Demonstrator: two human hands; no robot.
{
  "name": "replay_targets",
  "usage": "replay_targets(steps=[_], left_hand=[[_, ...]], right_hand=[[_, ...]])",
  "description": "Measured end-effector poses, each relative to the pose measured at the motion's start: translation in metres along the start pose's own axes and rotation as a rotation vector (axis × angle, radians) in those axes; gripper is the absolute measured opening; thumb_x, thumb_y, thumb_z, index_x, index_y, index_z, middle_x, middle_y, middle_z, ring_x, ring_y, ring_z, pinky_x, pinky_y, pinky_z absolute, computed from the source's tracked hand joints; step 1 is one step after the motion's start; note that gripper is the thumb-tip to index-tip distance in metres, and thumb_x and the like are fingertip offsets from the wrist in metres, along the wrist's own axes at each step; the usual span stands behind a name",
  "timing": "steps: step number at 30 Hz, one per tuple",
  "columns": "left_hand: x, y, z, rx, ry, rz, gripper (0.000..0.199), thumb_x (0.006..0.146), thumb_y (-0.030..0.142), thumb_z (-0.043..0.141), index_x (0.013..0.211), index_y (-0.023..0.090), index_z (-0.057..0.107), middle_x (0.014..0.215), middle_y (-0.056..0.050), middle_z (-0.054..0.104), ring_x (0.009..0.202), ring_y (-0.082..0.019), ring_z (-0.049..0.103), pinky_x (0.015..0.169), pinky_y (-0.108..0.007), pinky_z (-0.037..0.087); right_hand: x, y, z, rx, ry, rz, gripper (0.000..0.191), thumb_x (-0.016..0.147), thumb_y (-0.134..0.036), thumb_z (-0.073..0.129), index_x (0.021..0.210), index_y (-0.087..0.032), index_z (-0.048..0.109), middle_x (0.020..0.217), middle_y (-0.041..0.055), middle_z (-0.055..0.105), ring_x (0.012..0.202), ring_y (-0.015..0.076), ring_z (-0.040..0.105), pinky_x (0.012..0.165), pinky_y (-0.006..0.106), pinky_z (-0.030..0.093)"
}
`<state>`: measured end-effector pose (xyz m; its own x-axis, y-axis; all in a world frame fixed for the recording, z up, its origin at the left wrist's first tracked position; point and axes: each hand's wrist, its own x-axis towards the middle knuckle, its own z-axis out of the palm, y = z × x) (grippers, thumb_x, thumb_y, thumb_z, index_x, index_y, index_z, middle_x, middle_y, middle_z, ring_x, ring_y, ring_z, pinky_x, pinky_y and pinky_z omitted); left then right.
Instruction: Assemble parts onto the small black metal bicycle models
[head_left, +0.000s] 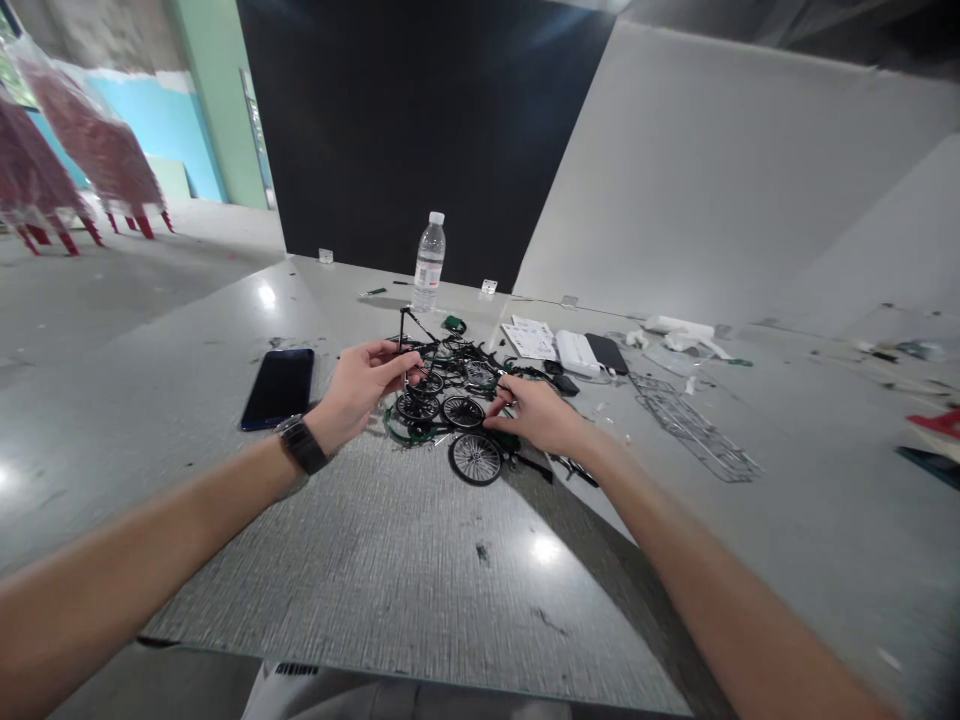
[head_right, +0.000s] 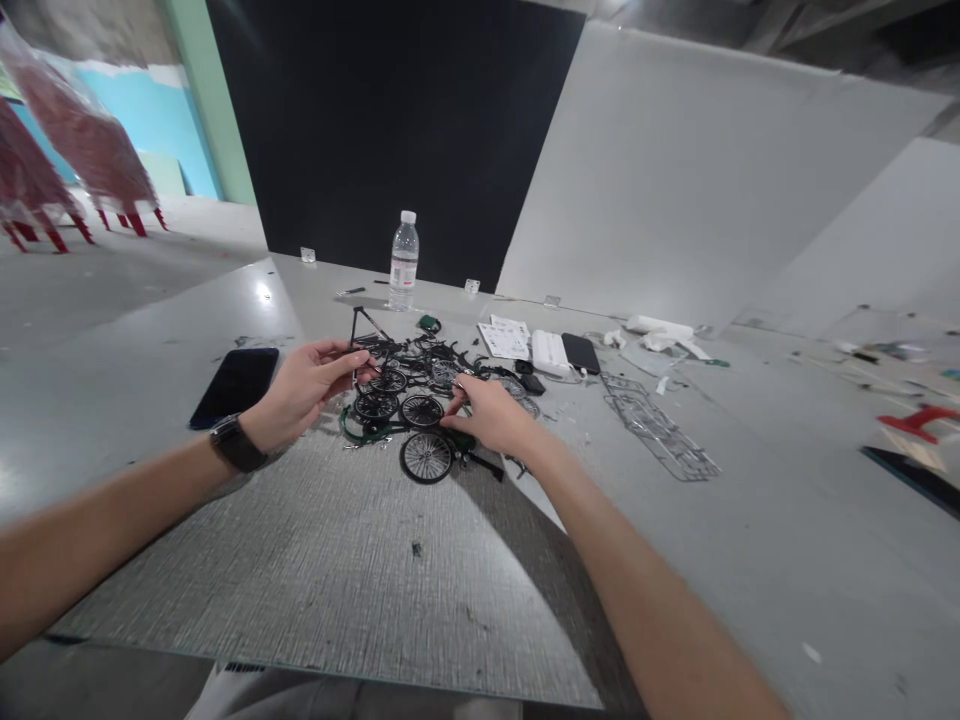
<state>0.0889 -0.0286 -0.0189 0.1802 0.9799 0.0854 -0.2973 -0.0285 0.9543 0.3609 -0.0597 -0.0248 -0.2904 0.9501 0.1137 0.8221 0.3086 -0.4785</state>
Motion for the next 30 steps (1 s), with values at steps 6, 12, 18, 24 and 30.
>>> replay_targets(steps=[6, 12, 18, 24, 30], left_hand=[[0.001, -0.003, -0.001, -0.023, -0.004, 0.005, 0.015, 0.080, 0.019, 0.080, 0.089, 0.012, 0.071, 0.087, -0.009, 0.076, 0.076, -0.015, 0.071, 0.076, -0.029, 0.055], [0.003, -0.004, -0.001, -0.028, -0.004, 0.004, 0.014, 0.079, 0.018, 0.080, 0.087, 0.012, 0.071, 0.085, -0.008, 0.076, 0.074, -0.014, 0.071, 0.074, -0.028, 0.055], [0.003, -0.005, -0.001, -0.031, -0.004, 0.004, 0.014, 0.080, 0.017, 0.080, 0.088, 0.012, 0.071, 0.086, -0.008, 0.076, 0.075, -0.014, 0.071, 0.077, -0.029, 0.056], [0.003, -0.006, -0.003, -0.030, -0.019, 0.016, 0.017, 0.079, 0.021, 0.081, 0.090, 0.012, 0.071, 0.087, -0.008, 0.077, 0.076, -0.014, 0.071, 0.078, -0.029, 0.056], [0.002, -0.005, -0.002, -0.020, -0.018, 0.010, 0.014, 0.081, 0.020, 0.080, 0.089, 0.012, 0.071, 0.087, -0.009, 0.077, 0.076, -0.015, 0.072, 0.077, -0.030, 0.056]], right_hand=[[0.001, -0.003, 0.000, -0.006, 0.052, -0.005, 0.035, 0.080, -0.029, 0.075, 0.075, -0.026, 0.040, 0.088, 0.0020, 0.078, 0.072, 0.0223, 0.064, 0.064, 0.035, 0.040], [-0.004, -0.022, -0.007, 0.017, 0.122, -0.062, 0.043, 0.084, -0.031, 0.073, 0.074, -0.027, 0.031, 0.085, 0.0013, 0.077, 0.068, 0.0218, 0.063, 0.060, 0.035, 0.036], [-0.011, -0.046, -0.012, 0.011, 0.125, -0.136, 0.043, 0.088, -0.032, 0.069, 0.075, -0.027, 0.029, 0.087, 0.0032, 0.077, 0.064, 0.0209, 0.060, 0.059, 0.034, 0.034], [-0.016, -0.060, -0.012, -0.064, 0.131, -0.181, 0.037, 0.092, -0.032, 0.064, 0.076, -0.026, 0.031, 0.088, 0.0035, 0.075, 0.051, 0.0156, 0.048, 0.055, 0.033, 0.029], [-0.018, -0.066, -0.013, -0.099, 0.132, -0.197, 0.037, 0.094, -0.035, 0.061, 0.076, -0.026, 0.030, 0.087, 0.0049, 0.075, 0.054, 0.0170, 0.051, 0.056, 0.034, 0.030]])
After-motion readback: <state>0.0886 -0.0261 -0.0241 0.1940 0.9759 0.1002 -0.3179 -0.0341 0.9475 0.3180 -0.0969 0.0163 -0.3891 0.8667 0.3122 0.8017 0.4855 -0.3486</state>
